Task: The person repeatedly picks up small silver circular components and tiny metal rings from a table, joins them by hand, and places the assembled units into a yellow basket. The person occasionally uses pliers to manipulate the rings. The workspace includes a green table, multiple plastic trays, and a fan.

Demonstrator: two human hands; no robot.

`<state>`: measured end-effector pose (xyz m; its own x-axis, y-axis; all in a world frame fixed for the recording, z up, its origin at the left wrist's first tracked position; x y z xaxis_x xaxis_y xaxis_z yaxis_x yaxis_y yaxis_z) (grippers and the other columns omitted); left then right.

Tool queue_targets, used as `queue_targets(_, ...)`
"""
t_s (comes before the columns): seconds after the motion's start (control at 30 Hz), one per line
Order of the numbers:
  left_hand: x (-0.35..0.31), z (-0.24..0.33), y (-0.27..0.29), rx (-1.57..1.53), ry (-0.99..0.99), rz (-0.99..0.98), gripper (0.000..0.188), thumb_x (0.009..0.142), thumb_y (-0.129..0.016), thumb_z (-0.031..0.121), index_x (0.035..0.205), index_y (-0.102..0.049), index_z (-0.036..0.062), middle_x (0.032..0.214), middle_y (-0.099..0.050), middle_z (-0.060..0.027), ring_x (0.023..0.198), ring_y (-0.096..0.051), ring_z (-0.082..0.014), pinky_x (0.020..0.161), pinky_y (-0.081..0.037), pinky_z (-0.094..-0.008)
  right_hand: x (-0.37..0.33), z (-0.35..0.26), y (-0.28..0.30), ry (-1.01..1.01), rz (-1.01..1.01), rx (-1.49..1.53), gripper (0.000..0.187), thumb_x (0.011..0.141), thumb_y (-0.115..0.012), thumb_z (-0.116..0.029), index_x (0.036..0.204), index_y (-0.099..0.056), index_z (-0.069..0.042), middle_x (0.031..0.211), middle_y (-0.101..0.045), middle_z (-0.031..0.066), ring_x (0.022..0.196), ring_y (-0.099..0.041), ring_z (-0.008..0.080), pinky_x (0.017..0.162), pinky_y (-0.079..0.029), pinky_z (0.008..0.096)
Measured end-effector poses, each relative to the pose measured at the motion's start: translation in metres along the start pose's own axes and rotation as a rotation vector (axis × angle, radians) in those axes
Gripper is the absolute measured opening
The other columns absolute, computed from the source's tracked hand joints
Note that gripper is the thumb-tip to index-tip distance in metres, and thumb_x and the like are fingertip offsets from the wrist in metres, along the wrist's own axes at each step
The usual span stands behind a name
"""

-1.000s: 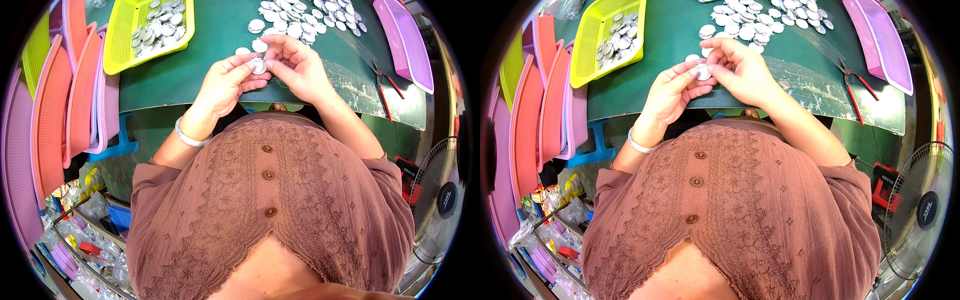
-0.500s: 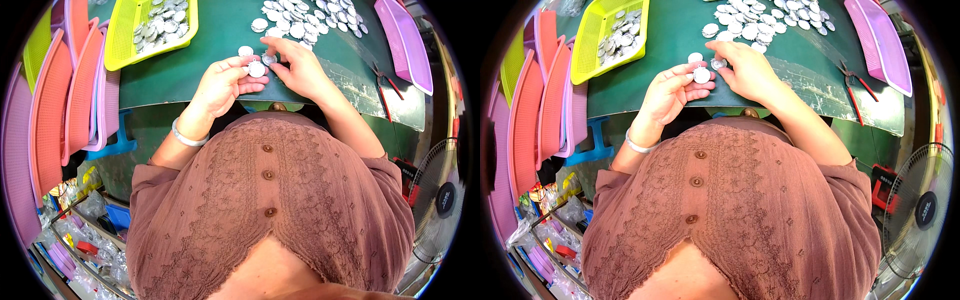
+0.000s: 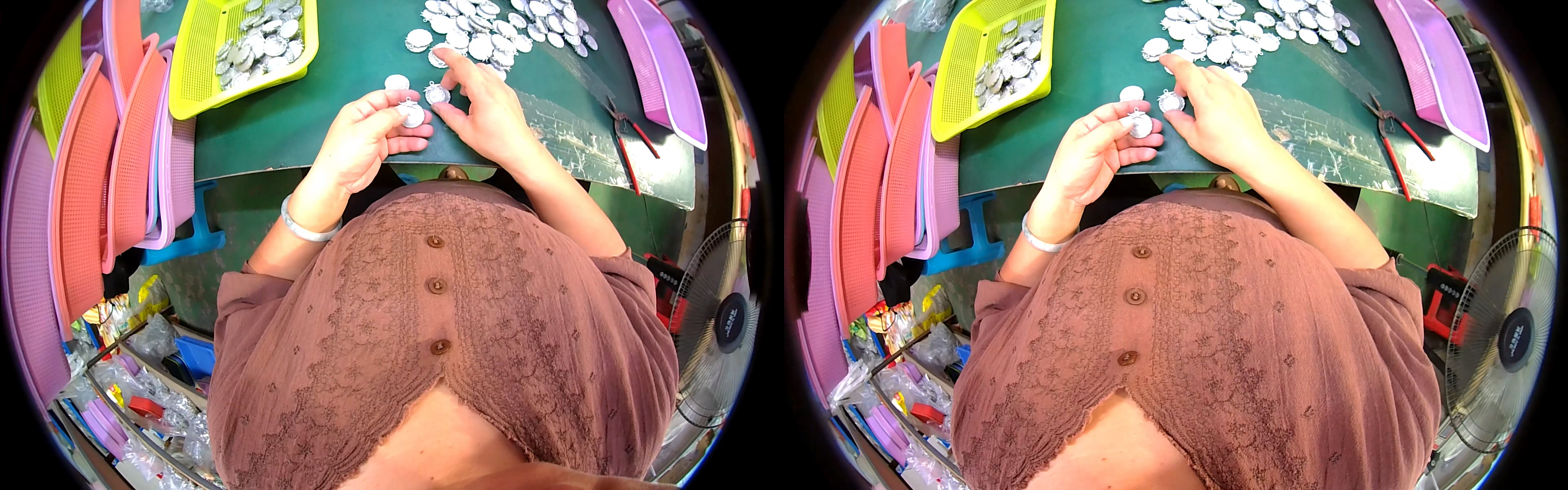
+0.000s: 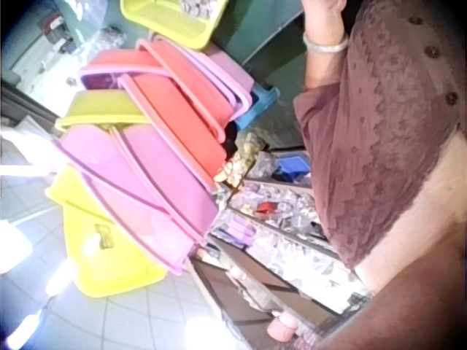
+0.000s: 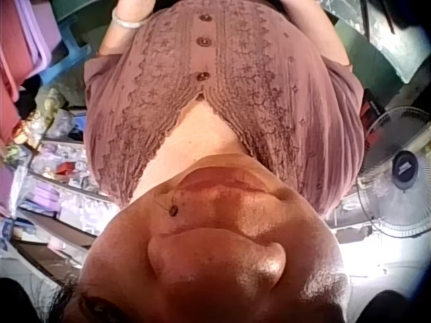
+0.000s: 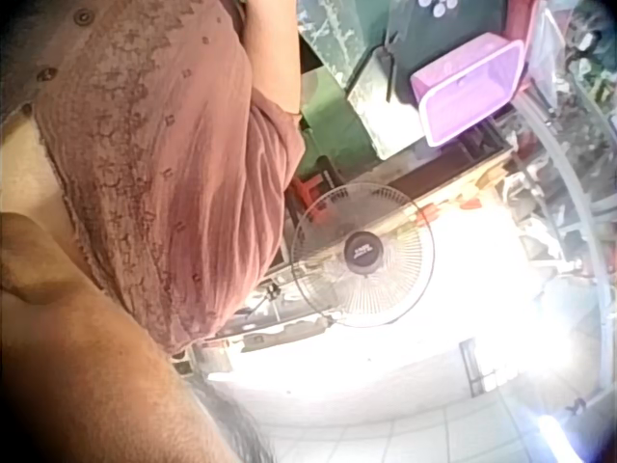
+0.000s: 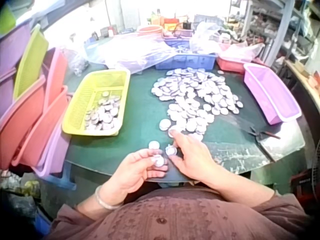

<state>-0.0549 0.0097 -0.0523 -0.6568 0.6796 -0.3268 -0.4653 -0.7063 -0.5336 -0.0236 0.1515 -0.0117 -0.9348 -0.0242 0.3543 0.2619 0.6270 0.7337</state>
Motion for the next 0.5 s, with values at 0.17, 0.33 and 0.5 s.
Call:
queue_targets(0.17,0.0007,-0.0002,0.0008,0.015,-0.002,-0.006,0.022,0.088,-0.05,0.011,0.105,-0.053,-0.0023,0.093,-0.061,-0.014,0.083,-0.063,-0.0221,0.075,-0.052,-0.0321,-0.002,0.0002,0.0026,0.016,0.035,0.063,0.059,0.07,-0.065,-0.005,0.124,-0.044,-0.01,0.084,-0.056,0.0058,0.076,-0.053,0.0205,0.069,-0.046,0.0313)
queue_targets(0.33,0.0025,0.001,-0.0014,-0.024,0.022,0.008,0.023,0.089,-0.049,0.015,0.103,-0.053,-0.0019,0.09,-0.061,-0.0125,0.082,-0.062,-0.0223,0.074,-0.052,-0.0311,-0.0023,0.0031,0.0033,0.03,0.037,0.098,0.062,0.069,-0.065,-0.002,0.126,-0.043,-0.01,0.082,-0.054,0.0053,0.073,-0.051,0.0192,0.069,-0.046,0.0304)
queue_targets(0.5,0.0063,-0.002,0.0,-0.189,0.043,-0.17,0.032,0.091,-0.045,0.024,0.106,-0.052,-0.0031,0.086,-0.059,-0.01,0.079,-0.06,-0.0222,0.071,-0.05,-0.03,-0.0038,0.0018,0.0035,-0.008,0.05,0.164,0.061,0.07,-0.062,0.005,0.126,-0.043,-0.009,0.079,-0.051,0.0031,0.071,-0.049,0.0136,0.065,-0.044,0.0249)
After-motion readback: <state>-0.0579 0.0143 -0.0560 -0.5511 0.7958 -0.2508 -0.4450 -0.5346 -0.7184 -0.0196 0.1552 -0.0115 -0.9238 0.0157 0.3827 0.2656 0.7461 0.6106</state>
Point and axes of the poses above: each hand's wrist, its own x-axis towards the middle knuckle, its own y-axis out of the back of the hand, z = x × y, the point moved 6 cm from there along x, towards the middle knuckle
